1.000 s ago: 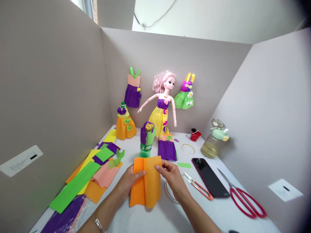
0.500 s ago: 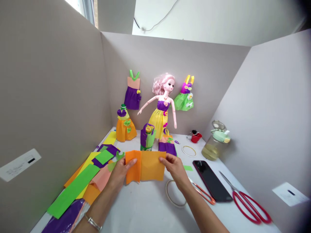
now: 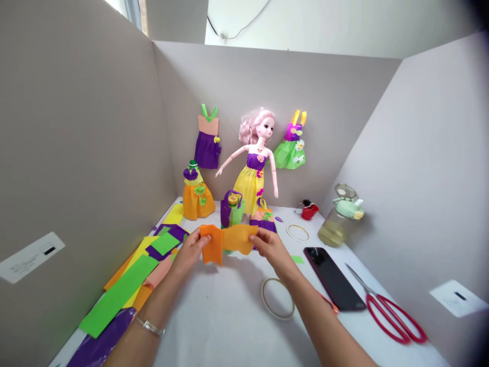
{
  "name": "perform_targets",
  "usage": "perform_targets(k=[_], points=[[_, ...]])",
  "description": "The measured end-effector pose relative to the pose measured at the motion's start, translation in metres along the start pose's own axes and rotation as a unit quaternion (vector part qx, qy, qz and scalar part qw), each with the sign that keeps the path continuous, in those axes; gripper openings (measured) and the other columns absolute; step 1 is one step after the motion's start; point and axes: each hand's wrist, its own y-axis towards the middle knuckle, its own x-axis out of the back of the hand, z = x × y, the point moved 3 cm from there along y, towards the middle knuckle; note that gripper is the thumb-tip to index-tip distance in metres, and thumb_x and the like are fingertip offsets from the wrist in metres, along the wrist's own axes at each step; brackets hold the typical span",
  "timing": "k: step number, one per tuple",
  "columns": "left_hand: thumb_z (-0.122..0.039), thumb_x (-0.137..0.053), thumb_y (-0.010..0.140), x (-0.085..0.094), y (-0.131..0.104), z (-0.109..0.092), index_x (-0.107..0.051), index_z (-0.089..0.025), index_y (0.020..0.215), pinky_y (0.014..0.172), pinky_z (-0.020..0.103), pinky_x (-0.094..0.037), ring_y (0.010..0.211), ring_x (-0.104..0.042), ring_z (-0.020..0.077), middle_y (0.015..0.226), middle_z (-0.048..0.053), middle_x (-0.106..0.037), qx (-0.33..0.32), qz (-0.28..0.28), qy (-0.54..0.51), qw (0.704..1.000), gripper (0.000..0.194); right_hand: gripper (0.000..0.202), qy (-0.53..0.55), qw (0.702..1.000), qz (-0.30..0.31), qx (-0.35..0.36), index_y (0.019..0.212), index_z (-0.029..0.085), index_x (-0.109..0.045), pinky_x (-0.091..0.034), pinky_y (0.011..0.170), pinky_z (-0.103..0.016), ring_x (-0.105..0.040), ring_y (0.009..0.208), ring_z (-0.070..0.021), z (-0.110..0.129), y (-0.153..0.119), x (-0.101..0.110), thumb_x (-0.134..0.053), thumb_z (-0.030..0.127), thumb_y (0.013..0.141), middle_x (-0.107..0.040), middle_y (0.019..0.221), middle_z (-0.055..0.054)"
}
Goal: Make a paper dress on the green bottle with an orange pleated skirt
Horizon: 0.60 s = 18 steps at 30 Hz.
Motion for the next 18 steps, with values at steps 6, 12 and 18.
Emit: perform_targets(k=[6,12,18], points=[[-0.029,-0.07,0.077,-0.019,-0.054,0.014,-0.056,-0.022,0.125,0.091,0.033,-0.053,0.11,-0.065,0.0255,0.122,0.008,-0.068,0.13,0.006,-0.213,0.968,0.05,0.028,0.059,0.989,0.098,-0.09,0.086,0.016,-0.068,-0.016,0.05,-0.023,-0.027,0.051,-0.0068,0.009,-0.061,0.002,-0.07,0.043,0.078,-0.047,0.062,0.004],[-0.047,-0.064,0.085,-0.032,-0.107,0.036,-0.04,-0.019,0.141,0.097,0.043,-0.05,0.111,-0.065,0.0311,0.123,0.014,-0.066,0.288,0.065,-0.301,0.907,0.068,0.03,0.047,0.984,0.093,-0.145,0.081,0.015,-0.066,-0.02,0.052,-0.022,-0.034,0.054,-0.0076,-0.026,-0.109,0.013,-0.068,0.045,0.082,-0.05,0.064,0.003],[-0.028,-0.071,0.076,-0.011,-0.111,0.034,-0.034,-0.031,0.143,0.091,0.036,-0.05,0.106,-0.065,0.027,0.13,0.007,-0.058,0.181,0.116,-0.01,0.977,0.077,0.024,0.024,0.987,0.105,-0.121,0.088,0.017,-0.069,-0.041,0.07,-0.028,-0.057,0.071,-0.0161,-0.031,-0.119,0.025,-0.061,0.04,0.087,-0.065,0.077,-0.002]])
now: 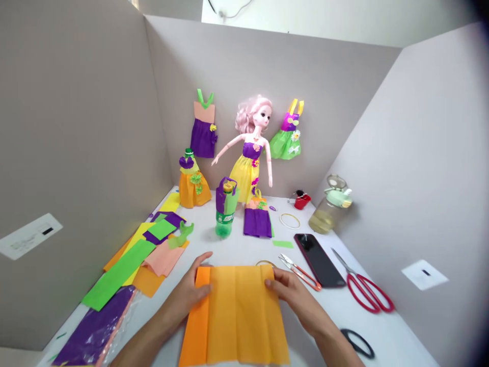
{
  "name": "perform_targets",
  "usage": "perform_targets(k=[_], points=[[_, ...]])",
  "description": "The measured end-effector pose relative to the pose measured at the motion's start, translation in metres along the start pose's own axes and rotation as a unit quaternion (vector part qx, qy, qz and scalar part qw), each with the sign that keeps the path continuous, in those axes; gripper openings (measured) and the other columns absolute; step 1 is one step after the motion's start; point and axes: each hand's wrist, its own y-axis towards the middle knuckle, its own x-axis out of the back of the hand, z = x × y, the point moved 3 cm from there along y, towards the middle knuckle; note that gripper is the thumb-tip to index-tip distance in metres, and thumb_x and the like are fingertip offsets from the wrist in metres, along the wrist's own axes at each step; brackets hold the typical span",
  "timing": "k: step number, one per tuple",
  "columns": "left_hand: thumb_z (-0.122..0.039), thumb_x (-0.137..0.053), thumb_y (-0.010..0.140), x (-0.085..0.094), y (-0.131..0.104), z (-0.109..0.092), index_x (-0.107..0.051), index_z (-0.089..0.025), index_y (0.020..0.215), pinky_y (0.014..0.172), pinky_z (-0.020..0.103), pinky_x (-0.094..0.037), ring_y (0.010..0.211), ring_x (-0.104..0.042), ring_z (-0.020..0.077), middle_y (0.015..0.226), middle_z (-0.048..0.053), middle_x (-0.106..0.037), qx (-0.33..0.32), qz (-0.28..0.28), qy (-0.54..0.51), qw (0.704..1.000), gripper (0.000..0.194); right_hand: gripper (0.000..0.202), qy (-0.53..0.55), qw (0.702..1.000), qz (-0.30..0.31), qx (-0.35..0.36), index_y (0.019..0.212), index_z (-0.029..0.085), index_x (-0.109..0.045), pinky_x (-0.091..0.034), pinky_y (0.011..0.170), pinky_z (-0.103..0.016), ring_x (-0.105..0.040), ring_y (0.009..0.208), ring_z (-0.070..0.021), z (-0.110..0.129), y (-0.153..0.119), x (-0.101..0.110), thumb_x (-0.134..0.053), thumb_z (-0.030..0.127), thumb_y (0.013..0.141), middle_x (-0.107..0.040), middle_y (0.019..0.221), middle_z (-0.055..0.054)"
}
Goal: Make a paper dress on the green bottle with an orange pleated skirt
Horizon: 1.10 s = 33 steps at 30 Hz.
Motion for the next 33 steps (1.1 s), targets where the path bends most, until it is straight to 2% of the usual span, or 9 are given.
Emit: perform_targets(k=[6,8,12,14,16,19,24,28,33], points=[[-0.022,-0.054,0.078,0.058,-0.003,-0.003,-0.035,-0.025,0.141,0.078,0.031,-0.052,0.099,-0.063,0.0228,0.118,0.008,-0.058,-0.051,-0.045,0.222,0.973,0.066,0.014,-0.078,0.996,0.008,-0.035,0.086,0.016,-0.067,-0.042,0.059,-0.025,-0.061,0.068,-0.0169,-0.004,-0.005,0.013,-0.057,0.026,0.085,-0.066,0.075,-0.002],[-0.02,-0.049,0.08,0.069,-0.01,-0.011,-0.039,-0.026,0.14,0.085,0.037,-0.052,0.108,-0.06,0.0267,0.128,0.01,-0.054,-0.054,-0.077,0.344,0.934,0.061,0.014,-0.1,0.994,0.025,-0.039,0.084,0.015,-0.067,-0.044,0.058,-0.025,-0.061,0.066,-0.0166,-0.006,-0.003,0.013,-0.055,0.023,0.085,-0.065,0.074,-0.002],[-0.021,-0.046,0.086,0.037,-0.018,-0.043,-0.053,-0.025,0.129,0.107,0.051,-0.035,0.131,-0.043,0.0337,0.138,0.01,-0.053,-0.186,-0.118,0.529,0.819,0.044,0.015,-0.105,0.992,0.056,-0.041,0.088,0.015,-0.067,-0.045,0.057,-0.025,-0.061,0.067,-0.0163,0.0,0.002,0.007,-0.054,0.024,0.086,-0.065,0.078,-0.003],[-0.024,-0.045,0.091,0.0,-0.01,-0.055,-0.054,-0.026,0.129,0.108,0.046,-0.036,0.127,-0.049,0.0285,0.136,0.008,-0.055,-0.222,-0.064,0.506,0.831,0.039,0.016,-0.097,0.992,0.076,-0.033,0.089,0.015,-0.067,-0.044,0.058,-0.024,-0.06,0.067,-0.015,0.007,0.004,0.002,-0.055,0.024,0.087,-0.065,0.079,-0.002],[-0.03,-0.047,0.093,-0.038,0.006,-0.059,-0.052,-0.028,0.132,0.109,0.038,-0.037,0.13,-0.046,0.0245,0.14,0.007,-0.051,-0.216,0.054,0.438,0.871,0.039,0.015,-0.088,0.992,0.092,-0.027,0.088,0.015,-0.067,-0.043,0.059,-0.024,-0.058,0.066,-0.0139,0.012,0.006,-0.002,-0.055,0.025,0.088,-0.064,0.078,-0.002],[-0.038,-0.052,0.092,-0.072,0.033,-0.05,-0.052,-0.026,0.13,0.093,0.03,-0.047,0.115,-0.057,0.0219,0.128,0.007,-0.059,-0.166,0.162,0.297,0.926,0.04,0.014,-0.065,0.992,0.104,-0.026,0.088,0.015,-0.066,-0.043,0.06,-0.025,-0.056,0.066,-0.0133,0.011,0.006,-0.006,-0.056,0.025,0.088,-0.062,0.077,-0.001],[-0.034,-0.061,0.085,-0.079,0.056,-0.02,-0.064,-0.016,0.087,0.075,0.025,-0.044,0.083,-0.059,0.0167,0.086,0.001,-0.064,-0.122,0.174,0.187,0.959,0.018,0.019,-0.048,0.997,0.066,-0.014,0.087,0.014,-0.065,-0.04,0.063,-0.024,-0.052,0.068,-0.0121,-0.001,0.007,0.002,-0.06,0.033,0.089,-0.058,0.077,0.0],[-0.033,-0.061,0.084,-0.079,0.053,-0.009,-0.063,-0.016,0.085,0.071,0.025,-0.041,0.077,-0.055,0.0152,0.079,0.0,-0.06,-0.102,0.132,0.17,0.971,0.018,0.026,-0.064,0.998,-0.025,0.001,0.083,0.014,-0.063,-0.039,0.059,-0.024,-0.049,0.062,-0.0117,-0.005,0.011,0.014,-0.065,0.04,0.085,-0.054,0.067,0.002],[-0.034,-0.061,0.084,-0.084,0.049,-0.01,-0.063,-0.016,0.083,0.074,0.025,-0.042,0.078,-0.055,0.0159,0.08,0.0,-0.06,-0.107,0.122,0.154,0.975,0.019,0.029,-0.066,0.996,-0.057,-0.018,0.075,0.014,-0.063,-0.037,0.058,-0.024,-0.047,0.057,-0.0108,-0.007,0.012,0.019,-0.068,0.042,0.082,-0.056,0.06,0.002]])
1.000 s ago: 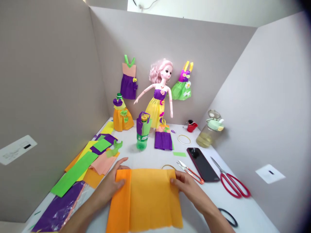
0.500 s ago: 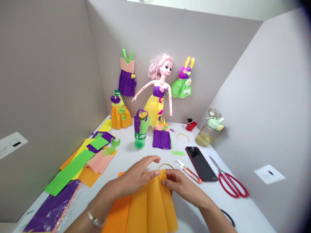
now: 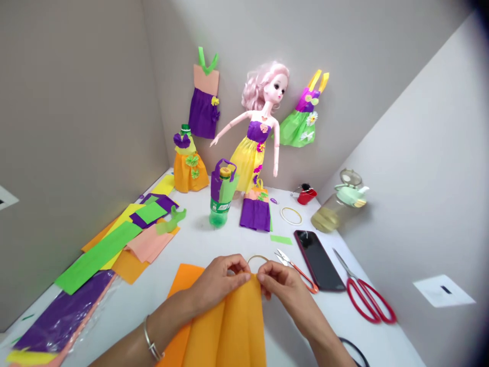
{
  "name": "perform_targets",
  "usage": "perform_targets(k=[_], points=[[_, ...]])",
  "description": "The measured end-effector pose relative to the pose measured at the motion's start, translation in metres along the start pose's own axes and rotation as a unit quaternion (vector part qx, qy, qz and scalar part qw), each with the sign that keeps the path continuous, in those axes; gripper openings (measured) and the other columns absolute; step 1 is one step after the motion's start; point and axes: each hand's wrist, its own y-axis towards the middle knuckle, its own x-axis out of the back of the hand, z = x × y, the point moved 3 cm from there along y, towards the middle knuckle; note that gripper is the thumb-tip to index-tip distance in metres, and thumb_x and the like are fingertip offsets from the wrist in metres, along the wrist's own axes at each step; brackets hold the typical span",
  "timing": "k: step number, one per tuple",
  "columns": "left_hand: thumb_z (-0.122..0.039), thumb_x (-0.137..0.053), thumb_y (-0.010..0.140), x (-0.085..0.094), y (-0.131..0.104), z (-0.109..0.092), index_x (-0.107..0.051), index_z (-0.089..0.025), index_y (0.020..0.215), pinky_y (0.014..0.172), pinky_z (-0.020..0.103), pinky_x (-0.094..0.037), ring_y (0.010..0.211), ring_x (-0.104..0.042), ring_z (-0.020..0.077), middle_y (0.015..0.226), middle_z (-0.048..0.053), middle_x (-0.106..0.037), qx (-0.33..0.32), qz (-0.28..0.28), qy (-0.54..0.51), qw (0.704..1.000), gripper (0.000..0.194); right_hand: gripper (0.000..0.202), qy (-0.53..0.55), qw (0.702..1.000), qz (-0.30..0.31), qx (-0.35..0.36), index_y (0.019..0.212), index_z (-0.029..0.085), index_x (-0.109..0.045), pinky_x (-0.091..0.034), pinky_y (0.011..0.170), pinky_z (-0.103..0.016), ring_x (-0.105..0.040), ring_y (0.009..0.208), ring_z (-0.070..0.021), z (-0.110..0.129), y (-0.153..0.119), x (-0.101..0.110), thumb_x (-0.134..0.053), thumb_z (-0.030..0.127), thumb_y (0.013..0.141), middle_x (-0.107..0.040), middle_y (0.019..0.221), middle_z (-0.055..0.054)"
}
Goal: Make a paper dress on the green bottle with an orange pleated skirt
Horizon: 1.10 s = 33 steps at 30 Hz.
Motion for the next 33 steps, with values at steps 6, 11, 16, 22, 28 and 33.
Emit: perform_targets(k=[6,11,16,22,28,33], points=[[-0.036,-0.062,0.083,-0.0023,-0.0025,0.0029,-0.064,-0.016,0.085,0.071,0.025,-0.041,0.076,-0.054,0.0158,0.078,0.0,-0.06,-0.014,-0.017,0.009,1.0,0.02,0.03,0.064,0.998,0.013,-0.016,0.074,0.015,-0.064,-0.039,0.058,-0.024,-0.049,0.057,-0.0107,0.0,-0.0037,-0.0032,-0.072,0.044,0.079,-0.058,0.06,0.001],[-0.032,-0.06,0.083,-0.0037,-0.0033,-0.0004,-0.064,-0.017,0.081,0.075,0.026,-0.041,0.08,-0.055,0.017,0.082,0.001,-0.06,-0.021,-0.047,0.03,0.998,0.016,0.031,0.093,0.995,0.024,-0.027,0.075,0.015,-0.065,-0.041,0.058,-0.024,-0.052,0.056,-0.0109,-0.0017,-0.0041,-0.0078,-0.075,0.045,0.076,-0.061,0.059,0.0],[-0.032,-0.06,0.082,-0.0051,-0.0033,-0.0018,-0.064,-0.017,0.079,0.074,0.026,-0.04,0.078,-0.053,0.0165,0.08,0.0,-0.058,-0.008,-0.058,0.035,0.998,0.016,0.03,0.098,0.994,0.026,-0.029,0.076,0.015,-0.066,-0.041,0.057,-0.023,-0.053,0.056,-0.0102,-0.0037,-0.0023,-0.0098,-0.077,0.043,0.075,-0.062,0.06,0.0],[-0.036,-0.06,0.083,-0.0053,-0.0042,0.0012,-0.064,-0.018,0.082,0.072,0.025,-0.039,0.077,-0.051,0.0159,0.079,0.0,-0.056,-0.014,-0.045,0.037,0.998,0.018,0.031,0.09,0.996,0.019,-0.018,0.077,0.015,-0.067,-0.041,0.057,-0.022,-0.051,0.056,-0.0096,-0.0041,-0.0019,-0.0077,-0.077,0.044,0.075,-0.06,0.059,0.002],[-0.037,-0.06,0.083,-0.0065,-0.004,0.0053,-0.063,-0.018,0.082,0.069,0.025,-0.039,0.073,-0.049,0.0153,0.076,-0.001,-0.055,-0.011,-0.042,0.035,0.998,0.019,0.03,0.09,0.996,0.019,-0.018,0.076,0.015,-0.067,-0.041,0.058,-0.023,-0.052,0.056,-0.0102,-0.0037,-0.0029,-0.0077,-0.077,0.043,0.075,-0.059,0.06,0.001],[-0.038,-0.061,0.082,-0.007,-0.0039,0.0049,-0.064,-0.018,0.083,0.073,0.025,-0.041,0.078,-0.053,0.0166,0.08,0.0,-0.059,-0.018,-0.045,0.036,0.998,0.02,0.028,0.081,0.997,0.016,-0.012,0.075,0.015,-0.066,-0.042,0.058,-0.024,-0.052,0.057,-0.0108,-0.0019,-0.0026,-0.0074,-0.078,0.041,0.073,-0.059,0.061,0.002]])
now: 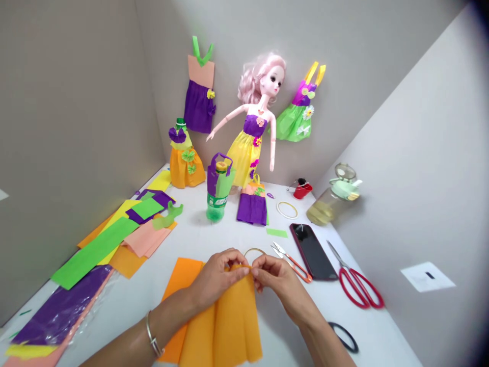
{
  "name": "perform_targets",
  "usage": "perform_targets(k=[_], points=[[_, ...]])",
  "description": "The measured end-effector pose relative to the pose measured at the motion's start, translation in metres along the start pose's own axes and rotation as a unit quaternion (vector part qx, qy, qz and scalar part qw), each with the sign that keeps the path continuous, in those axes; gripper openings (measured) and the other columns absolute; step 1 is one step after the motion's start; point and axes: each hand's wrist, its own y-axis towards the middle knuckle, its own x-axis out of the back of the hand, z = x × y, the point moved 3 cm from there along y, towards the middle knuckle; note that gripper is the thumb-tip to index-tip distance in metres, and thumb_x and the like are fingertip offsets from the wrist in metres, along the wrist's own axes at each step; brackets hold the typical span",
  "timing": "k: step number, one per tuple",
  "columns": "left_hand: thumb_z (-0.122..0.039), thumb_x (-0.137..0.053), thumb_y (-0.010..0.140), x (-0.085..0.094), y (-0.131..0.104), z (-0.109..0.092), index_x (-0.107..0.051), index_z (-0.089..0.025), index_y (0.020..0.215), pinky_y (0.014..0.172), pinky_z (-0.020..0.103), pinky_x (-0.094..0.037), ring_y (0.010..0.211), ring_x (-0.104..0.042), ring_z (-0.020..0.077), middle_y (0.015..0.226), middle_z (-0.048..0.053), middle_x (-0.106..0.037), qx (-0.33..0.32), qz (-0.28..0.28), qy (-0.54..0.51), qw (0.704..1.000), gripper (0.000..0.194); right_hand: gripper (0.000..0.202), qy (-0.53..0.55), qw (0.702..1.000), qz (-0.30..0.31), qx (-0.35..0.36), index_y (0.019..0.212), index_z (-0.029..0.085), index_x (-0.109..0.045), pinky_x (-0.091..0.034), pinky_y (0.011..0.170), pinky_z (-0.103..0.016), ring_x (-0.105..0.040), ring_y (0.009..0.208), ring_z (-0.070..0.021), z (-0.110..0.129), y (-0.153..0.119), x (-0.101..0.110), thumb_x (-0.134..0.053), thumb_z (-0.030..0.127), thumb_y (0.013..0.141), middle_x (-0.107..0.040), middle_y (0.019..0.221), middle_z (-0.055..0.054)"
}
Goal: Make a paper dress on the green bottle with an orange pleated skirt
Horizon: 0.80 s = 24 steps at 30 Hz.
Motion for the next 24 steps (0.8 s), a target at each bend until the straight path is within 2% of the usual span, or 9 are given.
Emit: perform_targets(k=[24], points=[[-0.03,-0.06,0.081,-0.0004,-0.0039,-0.0042,-0.063,-0.017,0.081,0.077,0.026,-0.042,0.083,-0.056,0.0175,0.083,0.001,-0.06,-0.002,0.002,-0.009,1.0,0.013,0.028,-0.017,1.0,-0.004,0.003,0.075,0.016,-0.068,-0.041,0.058,-0.025,-0.05,0.056,-0.0109,0.0023,-0.0011,-0.0028,-0.077,0.042,0.074,-0.059,0.059,0.002]])
